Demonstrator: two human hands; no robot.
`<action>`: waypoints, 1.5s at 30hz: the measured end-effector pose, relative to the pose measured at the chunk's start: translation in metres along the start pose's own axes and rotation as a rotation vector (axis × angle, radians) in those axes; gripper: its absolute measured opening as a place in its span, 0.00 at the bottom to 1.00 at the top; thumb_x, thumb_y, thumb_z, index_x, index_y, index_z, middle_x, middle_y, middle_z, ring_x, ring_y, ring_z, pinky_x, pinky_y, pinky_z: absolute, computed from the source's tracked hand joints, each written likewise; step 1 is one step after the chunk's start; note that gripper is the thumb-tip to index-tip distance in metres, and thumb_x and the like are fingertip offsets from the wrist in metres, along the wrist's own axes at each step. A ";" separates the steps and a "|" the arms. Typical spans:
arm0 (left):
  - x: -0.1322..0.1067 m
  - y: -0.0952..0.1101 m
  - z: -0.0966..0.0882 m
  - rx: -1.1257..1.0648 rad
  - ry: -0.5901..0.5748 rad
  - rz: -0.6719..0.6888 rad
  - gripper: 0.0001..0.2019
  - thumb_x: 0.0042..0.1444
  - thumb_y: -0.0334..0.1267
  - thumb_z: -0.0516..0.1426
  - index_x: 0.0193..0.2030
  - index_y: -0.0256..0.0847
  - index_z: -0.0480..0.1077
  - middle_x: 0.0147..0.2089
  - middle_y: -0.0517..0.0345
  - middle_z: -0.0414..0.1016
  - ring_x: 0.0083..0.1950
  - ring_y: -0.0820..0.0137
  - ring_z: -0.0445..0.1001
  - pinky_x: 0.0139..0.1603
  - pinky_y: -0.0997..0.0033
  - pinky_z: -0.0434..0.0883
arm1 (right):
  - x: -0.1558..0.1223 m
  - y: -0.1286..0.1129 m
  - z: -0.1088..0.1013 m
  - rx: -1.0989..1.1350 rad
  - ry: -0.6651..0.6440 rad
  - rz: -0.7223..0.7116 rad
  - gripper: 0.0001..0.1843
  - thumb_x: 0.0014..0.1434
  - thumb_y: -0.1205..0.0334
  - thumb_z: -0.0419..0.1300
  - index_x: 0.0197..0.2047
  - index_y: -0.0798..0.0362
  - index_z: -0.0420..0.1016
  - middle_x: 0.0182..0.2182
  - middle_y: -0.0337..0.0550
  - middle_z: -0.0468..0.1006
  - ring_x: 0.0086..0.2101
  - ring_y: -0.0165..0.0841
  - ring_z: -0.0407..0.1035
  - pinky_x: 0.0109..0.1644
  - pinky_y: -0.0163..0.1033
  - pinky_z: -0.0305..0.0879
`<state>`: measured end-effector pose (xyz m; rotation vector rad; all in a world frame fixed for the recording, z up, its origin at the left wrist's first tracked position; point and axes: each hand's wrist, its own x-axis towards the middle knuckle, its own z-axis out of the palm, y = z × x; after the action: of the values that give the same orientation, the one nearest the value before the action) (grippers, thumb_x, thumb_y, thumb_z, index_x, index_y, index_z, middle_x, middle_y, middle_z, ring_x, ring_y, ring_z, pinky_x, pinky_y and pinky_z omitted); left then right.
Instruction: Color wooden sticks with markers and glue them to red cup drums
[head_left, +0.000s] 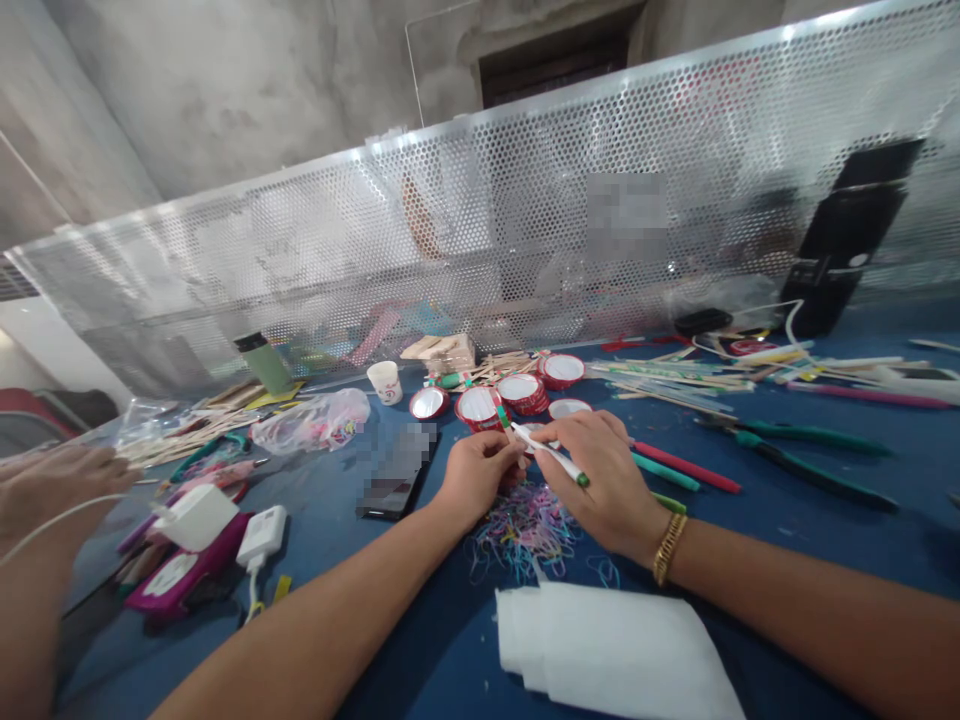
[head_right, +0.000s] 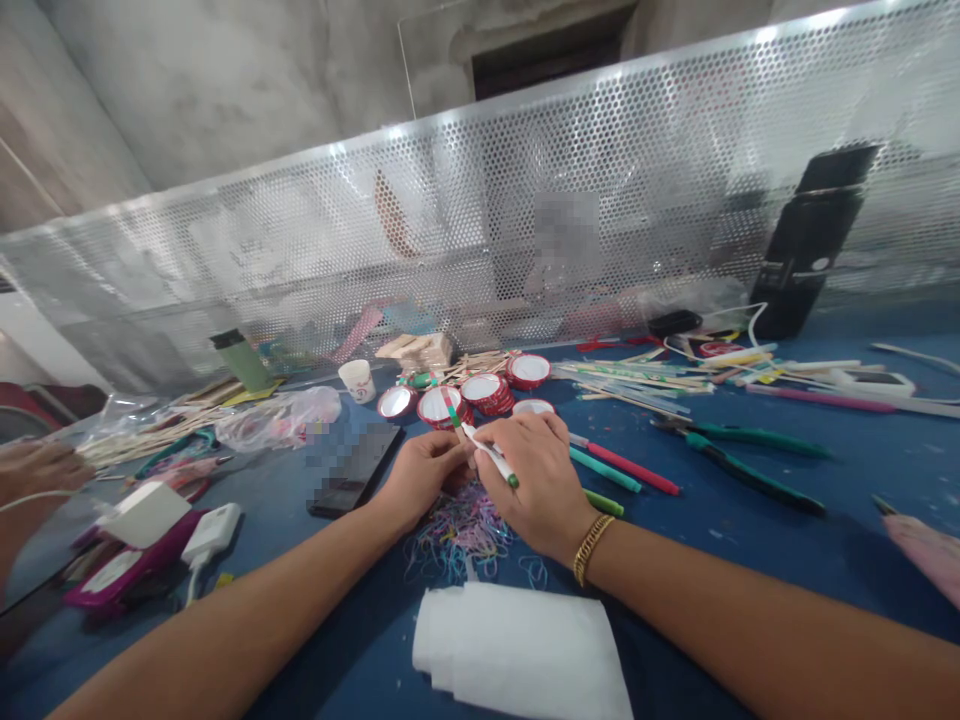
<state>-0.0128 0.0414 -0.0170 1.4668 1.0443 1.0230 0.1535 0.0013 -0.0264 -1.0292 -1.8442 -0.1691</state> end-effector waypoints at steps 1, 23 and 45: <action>0.000 0.000 0.000 -0.001 0.001 0.005 0.17 0.47 0.50 0.64 0.22 0.37 0.71 0.19 0.61 0.68 0.20 0.77 0.62 0.22 0.76 0.58 | 0.000 0.000 0.000 0.002 -0.001 -0.001 0.09 0.66 0.59 0.53 0.42 0.49 0.73 0.39 0.43 0.78 0.43 0.38 0.67 0.51 0.48 0.54; 0.004 -0.004 -0.001 -0.005 0.000 0.017 0.17 0.47 0.49 0.64 0.23 0.36 0.72 0.21 0.59 0.72 0.21 0.76 0.65 0.23 0.76 0.61 | 0.000 -0.001 -0.001 0.004 -0.009 0.001 0.09 0.66 0.59 0.53 0.42 0.50 0.74 0.38 0.42 0.77 0.42 0.38 0.67 0.50 0.47 0.54; 0.003 -0.004 -0.001 0.002 0.033 -0.010 0.17 0.46 0.50 0.65 0.25 0.36 0.72 0.22 0.57 0.74 0.22 0.76 0.68 0.24 0.77 0.63 | 0.000 -0.002 -0.001 0.005 -0.019 -0.012 0.10 0.67 0.58 0.52 0.42 0.49 0.74 0.37 0.43 0.77 0.42 0.38 0.67 0.51 0.48 0.55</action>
<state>-0.0135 0.0452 -0.0208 1.4495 1.0754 1.0419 0.1523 -0.0004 -0.0253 -1.0194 -1.8674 -0.1631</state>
